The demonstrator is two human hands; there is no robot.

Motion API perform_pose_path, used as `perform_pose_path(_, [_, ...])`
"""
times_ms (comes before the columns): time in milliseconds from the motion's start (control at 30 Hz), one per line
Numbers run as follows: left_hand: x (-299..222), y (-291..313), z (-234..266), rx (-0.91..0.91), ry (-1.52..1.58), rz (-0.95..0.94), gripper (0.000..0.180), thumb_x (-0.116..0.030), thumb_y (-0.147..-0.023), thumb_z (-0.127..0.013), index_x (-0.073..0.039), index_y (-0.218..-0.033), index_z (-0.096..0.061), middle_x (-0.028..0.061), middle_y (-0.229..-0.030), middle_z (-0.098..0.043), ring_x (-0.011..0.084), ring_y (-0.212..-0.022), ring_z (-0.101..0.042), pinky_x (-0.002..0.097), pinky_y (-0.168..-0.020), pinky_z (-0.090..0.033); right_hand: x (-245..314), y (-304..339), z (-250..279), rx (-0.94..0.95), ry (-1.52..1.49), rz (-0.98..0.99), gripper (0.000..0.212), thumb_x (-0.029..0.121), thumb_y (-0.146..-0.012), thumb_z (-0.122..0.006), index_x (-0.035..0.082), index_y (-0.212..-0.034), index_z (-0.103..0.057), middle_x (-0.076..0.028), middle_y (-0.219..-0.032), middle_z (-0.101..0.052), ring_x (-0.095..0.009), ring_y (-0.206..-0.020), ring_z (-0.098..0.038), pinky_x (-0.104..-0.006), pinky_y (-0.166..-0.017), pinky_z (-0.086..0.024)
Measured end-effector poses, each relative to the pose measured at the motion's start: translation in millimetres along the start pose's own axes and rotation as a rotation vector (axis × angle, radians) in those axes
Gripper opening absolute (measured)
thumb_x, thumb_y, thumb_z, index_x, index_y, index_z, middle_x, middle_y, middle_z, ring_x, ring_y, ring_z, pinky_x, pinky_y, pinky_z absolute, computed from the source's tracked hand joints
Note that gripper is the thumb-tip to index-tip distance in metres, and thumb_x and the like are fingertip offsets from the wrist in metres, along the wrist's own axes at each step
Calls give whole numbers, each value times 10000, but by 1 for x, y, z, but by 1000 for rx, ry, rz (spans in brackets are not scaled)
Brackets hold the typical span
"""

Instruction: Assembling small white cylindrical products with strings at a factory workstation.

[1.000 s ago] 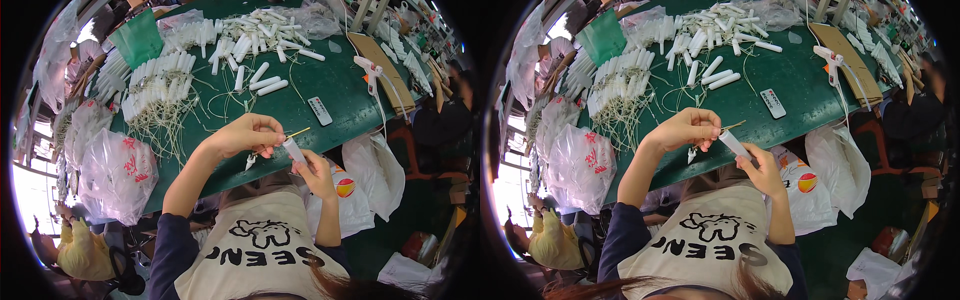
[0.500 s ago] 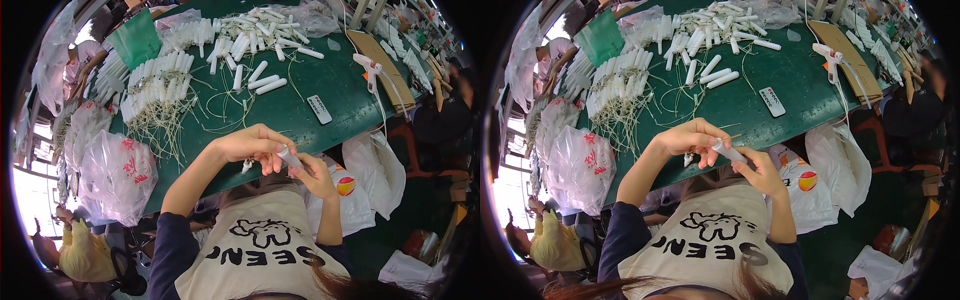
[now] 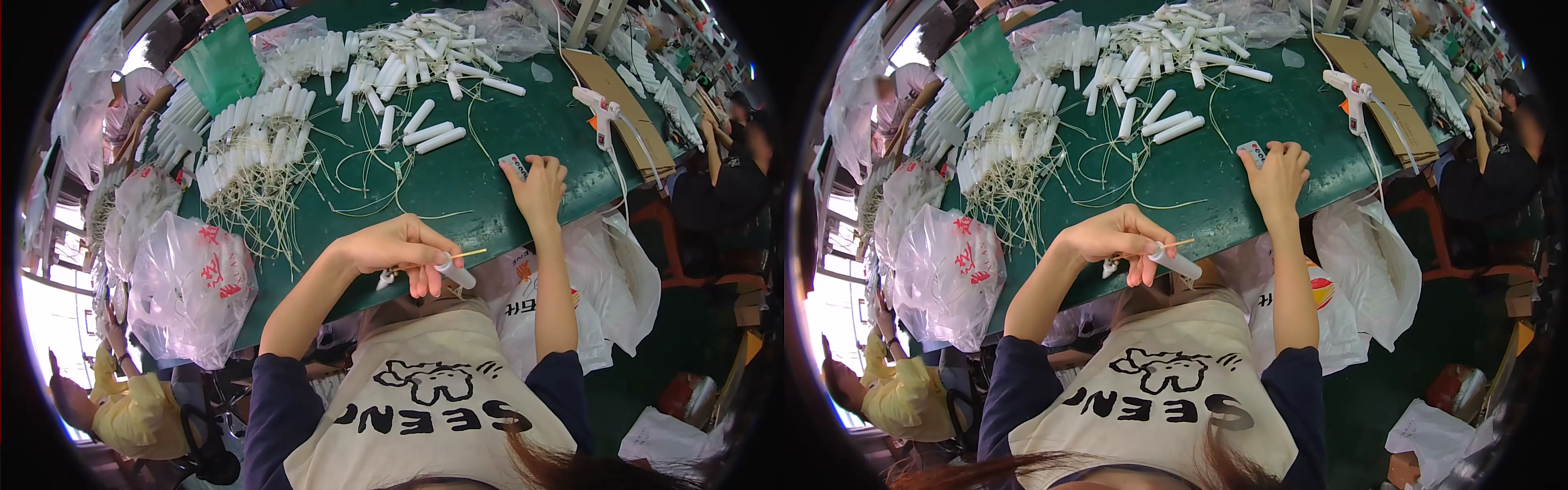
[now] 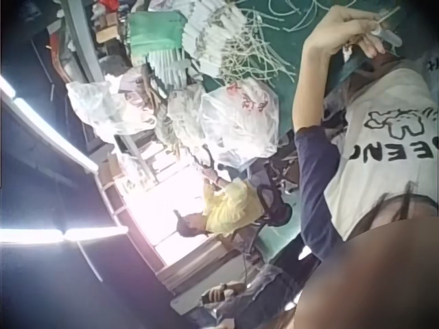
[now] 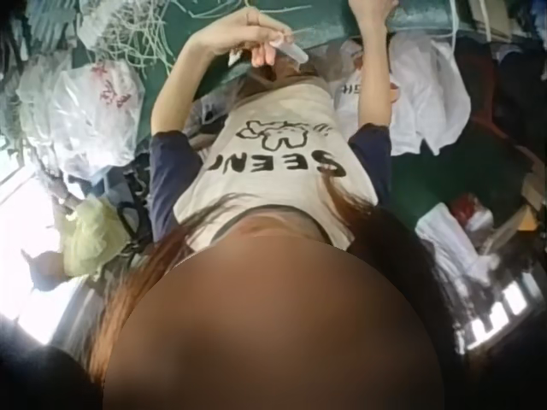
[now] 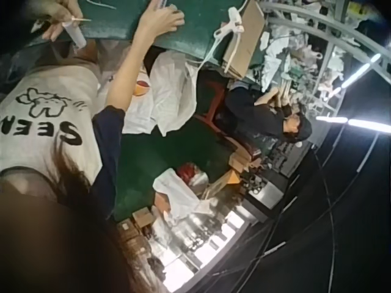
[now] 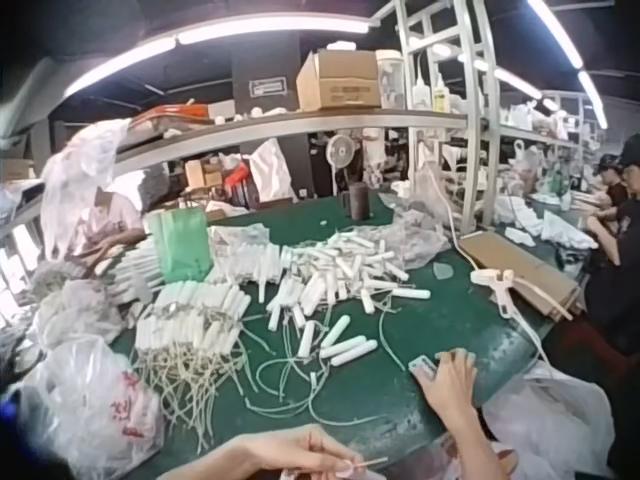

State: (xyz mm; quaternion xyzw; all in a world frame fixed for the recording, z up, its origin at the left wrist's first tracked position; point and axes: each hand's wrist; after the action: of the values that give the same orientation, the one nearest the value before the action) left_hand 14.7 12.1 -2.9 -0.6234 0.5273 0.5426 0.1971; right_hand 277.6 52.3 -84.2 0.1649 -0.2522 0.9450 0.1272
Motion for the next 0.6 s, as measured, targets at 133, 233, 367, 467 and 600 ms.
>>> perform_pose_path(133, [5, 2, 3, 39, -42, 89, 264, -127, -890, -543, 47, -1074, -616, 151, -750, -678, 128, -564, -640, 226, -557, -540, 6, -1, 7, 96, -32, -6, 433, 368, -765, -694, 12, -996, -610, -161, -1071, -541, -335, -1030, -465, -445, -839, -407])
perform_pose_path(233, [7, 4, 3, 42, -29, 121, 256, -131, -891, -546, 37, -1069, -623, 148, -749, -678, 126, -566, -641, 222, -562, -540, 2, -4, 12, 197, -125, -4, 407, 325, -766, -697, 9, -1002, -601, -150, -972, -591, -322, -938, -530, -403, -798, -440])
perform_pose_path(367, [5, 1, 1, 35, -49, 130, 257, -137, -893, -549, 30, -1073, -623, 140, -753, -678, 124, -569, -642, 221, -566, -542, -9, 1, 0, 85, -418, 102, 377, 245, -760, -710, -17, -985, -558, -127, -778, -627, -276, -734, -612, -348, -661, -476])
perform_pose_path(467, [5, -1, -2, 15, -34, 148, 259, -140, -892, -553, 30, -1074, -623, 138, -761, -680, 123, -568, -641, 219, -563, -541, -15, 4, 17, 248, -581, 112, 346, 234, -809, -674, -25, -987, -529, -113, -723, -622, -204, -649, -625, -302, -568, -478])
perform_pose_path(600, [10, -2, 1, 13, -14, 157, 262, -146, -894, -550, 27, -1076, -623, 135, -762, -680, 120, -569, -641, 216, -563, -540, 2, 21, 57, 524, -1044, -84, 253, 220, -895, -575, -19, -968, -537, -88, -666, -602, -128, -508, -570, -248, -456, -444])
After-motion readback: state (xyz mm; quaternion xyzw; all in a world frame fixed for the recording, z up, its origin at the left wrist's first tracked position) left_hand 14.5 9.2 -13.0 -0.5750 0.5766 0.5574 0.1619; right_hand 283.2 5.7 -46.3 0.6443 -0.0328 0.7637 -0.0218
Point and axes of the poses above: each hand's wrist, its own y-axis away from the middle knuckle, its own z-axis out of the back of the hand, x = y × z
